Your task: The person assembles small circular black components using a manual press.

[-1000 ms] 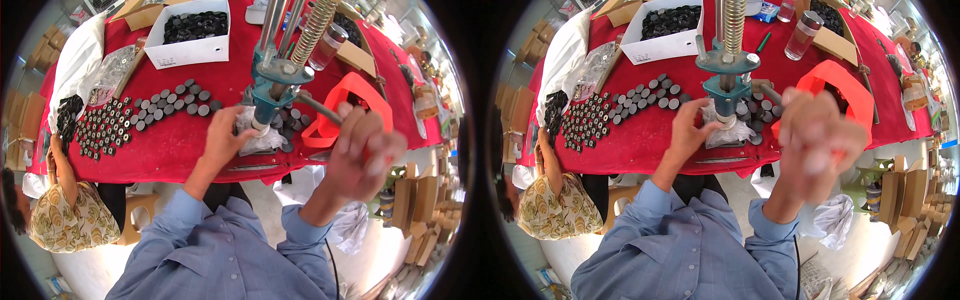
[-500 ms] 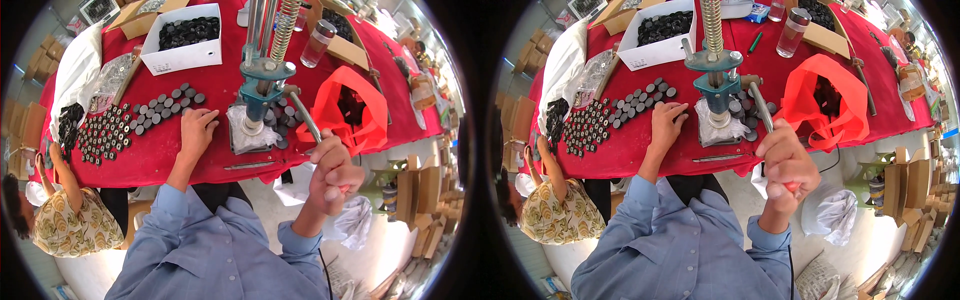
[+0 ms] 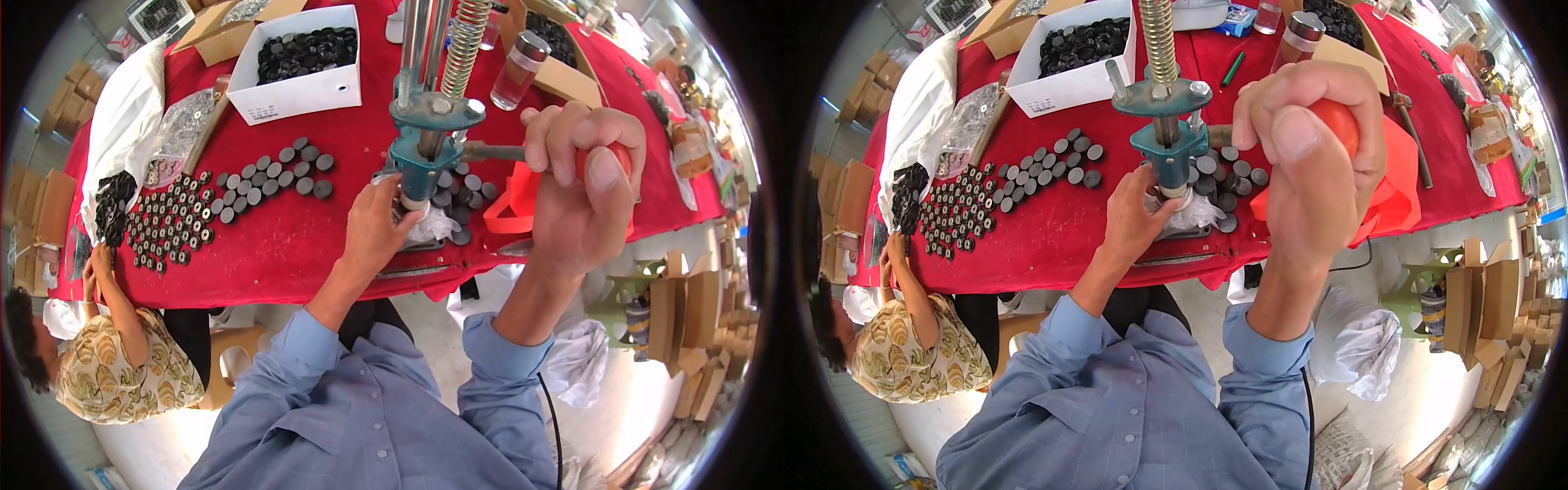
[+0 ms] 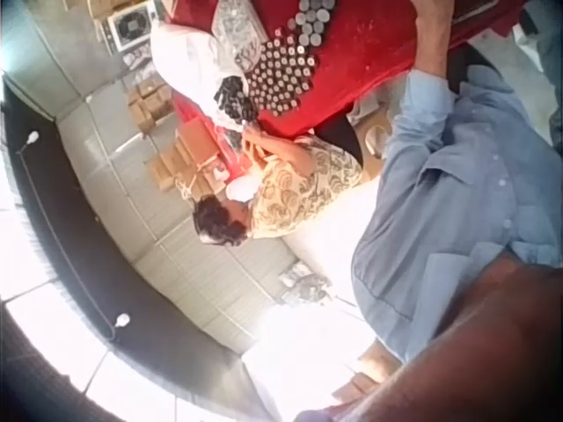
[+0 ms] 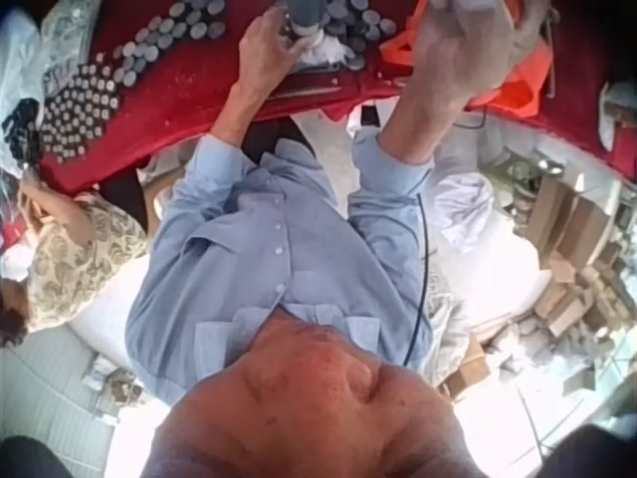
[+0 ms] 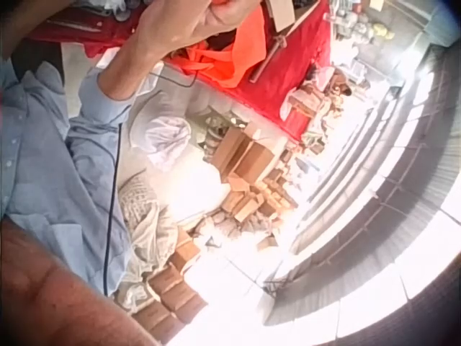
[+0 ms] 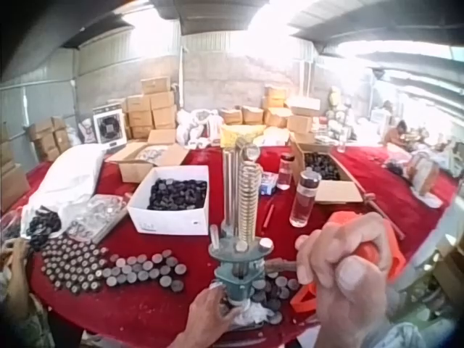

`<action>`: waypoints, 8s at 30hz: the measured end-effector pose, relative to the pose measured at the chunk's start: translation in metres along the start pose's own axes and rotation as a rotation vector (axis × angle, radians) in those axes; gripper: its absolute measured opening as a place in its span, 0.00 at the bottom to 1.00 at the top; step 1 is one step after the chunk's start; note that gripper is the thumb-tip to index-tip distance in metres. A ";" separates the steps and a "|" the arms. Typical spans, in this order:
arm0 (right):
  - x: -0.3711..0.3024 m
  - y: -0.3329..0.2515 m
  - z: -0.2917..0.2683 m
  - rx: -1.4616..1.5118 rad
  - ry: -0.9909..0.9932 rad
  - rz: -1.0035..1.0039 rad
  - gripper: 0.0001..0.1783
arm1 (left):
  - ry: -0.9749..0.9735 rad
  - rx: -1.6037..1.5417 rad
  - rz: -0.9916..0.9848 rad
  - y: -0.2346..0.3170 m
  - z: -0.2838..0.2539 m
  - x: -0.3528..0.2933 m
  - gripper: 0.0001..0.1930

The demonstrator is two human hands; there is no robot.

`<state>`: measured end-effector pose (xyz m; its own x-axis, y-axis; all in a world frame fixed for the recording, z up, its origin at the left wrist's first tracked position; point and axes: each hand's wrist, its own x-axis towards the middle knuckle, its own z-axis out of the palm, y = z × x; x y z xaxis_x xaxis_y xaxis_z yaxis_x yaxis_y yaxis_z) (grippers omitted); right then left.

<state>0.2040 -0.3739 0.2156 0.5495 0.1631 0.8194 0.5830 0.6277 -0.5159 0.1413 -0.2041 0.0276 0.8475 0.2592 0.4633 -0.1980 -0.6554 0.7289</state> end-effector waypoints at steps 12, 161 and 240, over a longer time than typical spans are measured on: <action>-0.069 -0.010 0.000 -0.144 0.033 -0.080 0.15 | 0.127 0.518 0.121 -0.079 -0.064 -0.005 0.20; 0.009 -0.004 -0.002 -0.022 0.067 0.152 0.08 | -0.060 -0.085 -0.093 0.005 0.000 0.005 0.48; -0.016 -0.013 -0.002 0.013 0.050 0.119 0.08 | -0.029 -0.101 -0.045 -0.003 -0.022 -0.009 0.21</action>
<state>0.1888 -0.3868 0.2089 0.6436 0.1990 0.7391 0.5044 0.6161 -0.6050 0.1230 -0.1893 0.0324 0.8701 0.2655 0.4153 -0.2065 -0.5686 0.7963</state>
